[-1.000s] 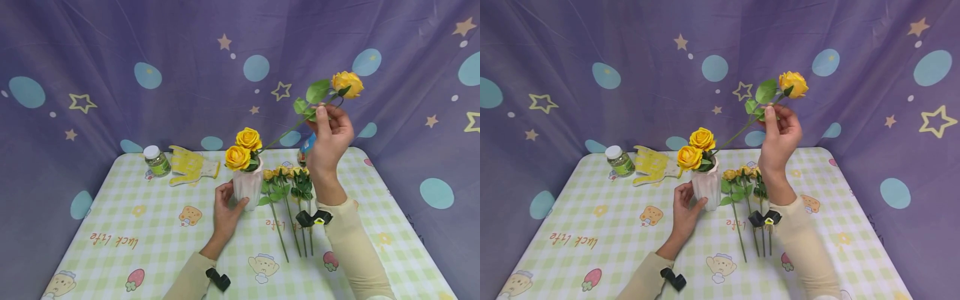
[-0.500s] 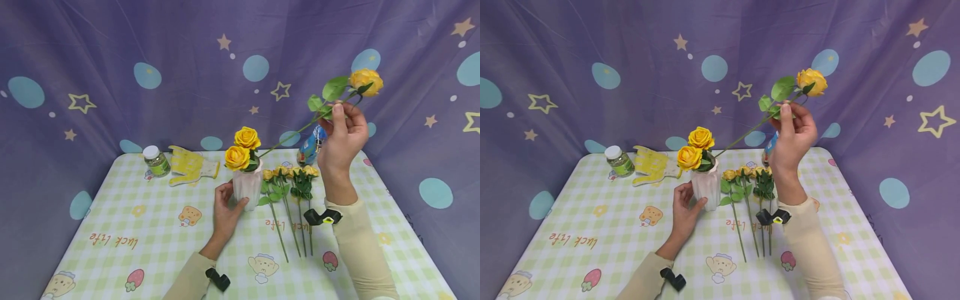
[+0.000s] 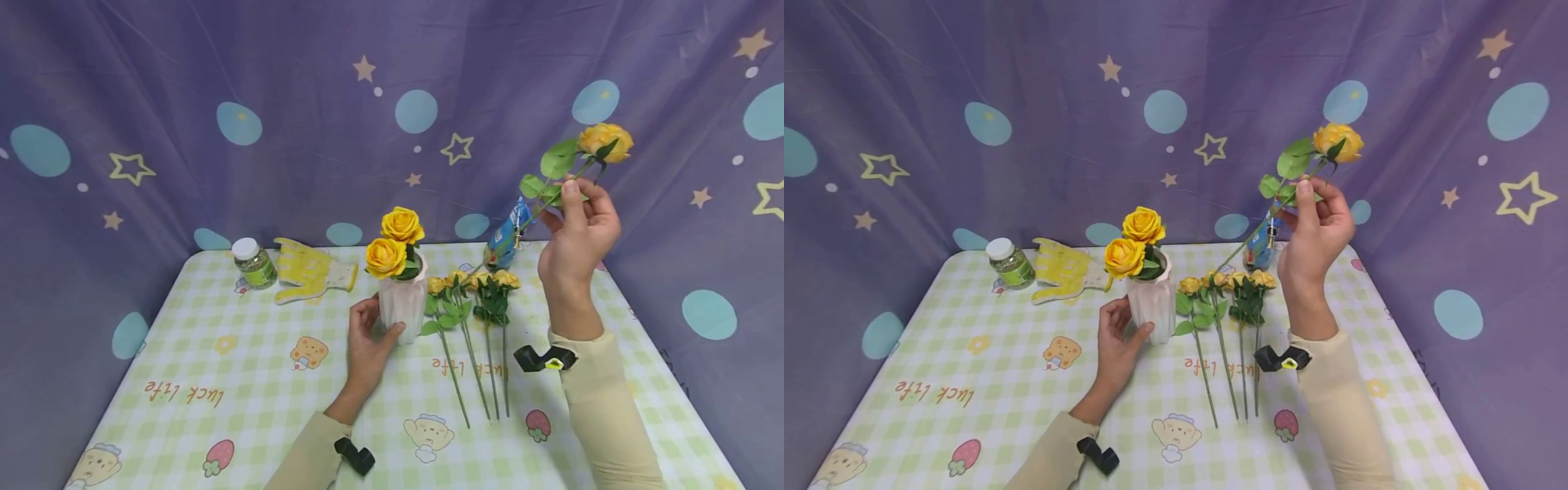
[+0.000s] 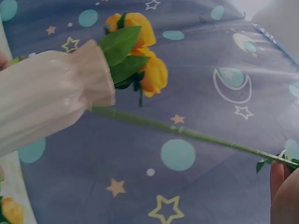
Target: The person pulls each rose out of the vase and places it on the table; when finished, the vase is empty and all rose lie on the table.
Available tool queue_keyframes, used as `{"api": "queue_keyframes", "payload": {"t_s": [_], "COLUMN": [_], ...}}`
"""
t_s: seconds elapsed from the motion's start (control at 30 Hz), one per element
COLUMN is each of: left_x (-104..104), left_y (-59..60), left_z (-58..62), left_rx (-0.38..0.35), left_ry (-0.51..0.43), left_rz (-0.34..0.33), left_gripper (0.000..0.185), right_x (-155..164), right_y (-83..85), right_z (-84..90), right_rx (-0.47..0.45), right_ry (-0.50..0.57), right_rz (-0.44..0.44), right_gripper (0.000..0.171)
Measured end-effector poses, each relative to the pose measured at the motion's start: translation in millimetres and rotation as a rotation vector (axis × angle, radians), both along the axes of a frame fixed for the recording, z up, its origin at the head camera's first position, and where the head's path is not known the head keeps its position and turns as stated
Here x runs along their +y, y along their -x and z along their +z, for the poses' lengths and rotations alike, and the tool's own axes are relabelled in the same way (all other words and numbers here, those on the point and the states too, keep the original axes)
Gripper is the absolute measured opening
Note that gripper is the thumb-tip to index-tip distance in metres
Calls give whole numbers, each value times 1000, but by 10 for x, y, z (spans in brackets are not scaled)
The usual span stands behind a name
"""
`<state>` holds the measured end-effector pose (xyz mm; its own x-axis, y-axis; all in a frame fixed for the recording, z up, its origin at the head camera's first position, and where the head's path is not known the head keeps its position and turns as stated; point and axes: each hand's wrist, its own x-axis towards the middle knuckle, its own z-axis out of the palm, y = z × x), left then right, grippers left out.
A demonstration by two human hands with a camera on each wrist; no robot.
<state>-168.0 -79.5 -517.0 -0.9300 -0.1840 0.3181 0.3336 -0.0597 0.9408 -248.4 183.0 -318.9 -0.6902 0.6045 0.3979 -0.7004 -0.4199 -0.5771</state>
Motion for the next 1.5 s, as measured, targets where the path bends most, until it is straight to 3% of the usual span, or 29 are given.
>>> {"api": "queue_keyframes", "payload": {"t_s": [0.2, 0.43, 0.77, 1.23, 1.5], "left_x": [-10, -27, -58, -34, -36], "left_y": [-3, 95, 101, 106, 108], "left_z": [8, -203, -241, -228, -234], "left_rx": [-9, -23, -14, -2, 1], "left_ry": [-5, 0, 14, 25, 22], "left_rz": [0, 11, 11, 12, 19], "left_gripper": [59, 60, 60, 61, 59], "right_x": [27, 126, 387, 752, 888], "right_y": [-18, -84, -193, -337, -316], "right_z": [-224, -449, -731, -1138, -1365], "right_rx": [-18, -93, -186, -440, -660], "right_ry": [-148, -218, -334, -418, -484], "right_rz": [6, 63, 80, 25, 27], "right_gripper": [14, 16, 23, 17, 17]}}
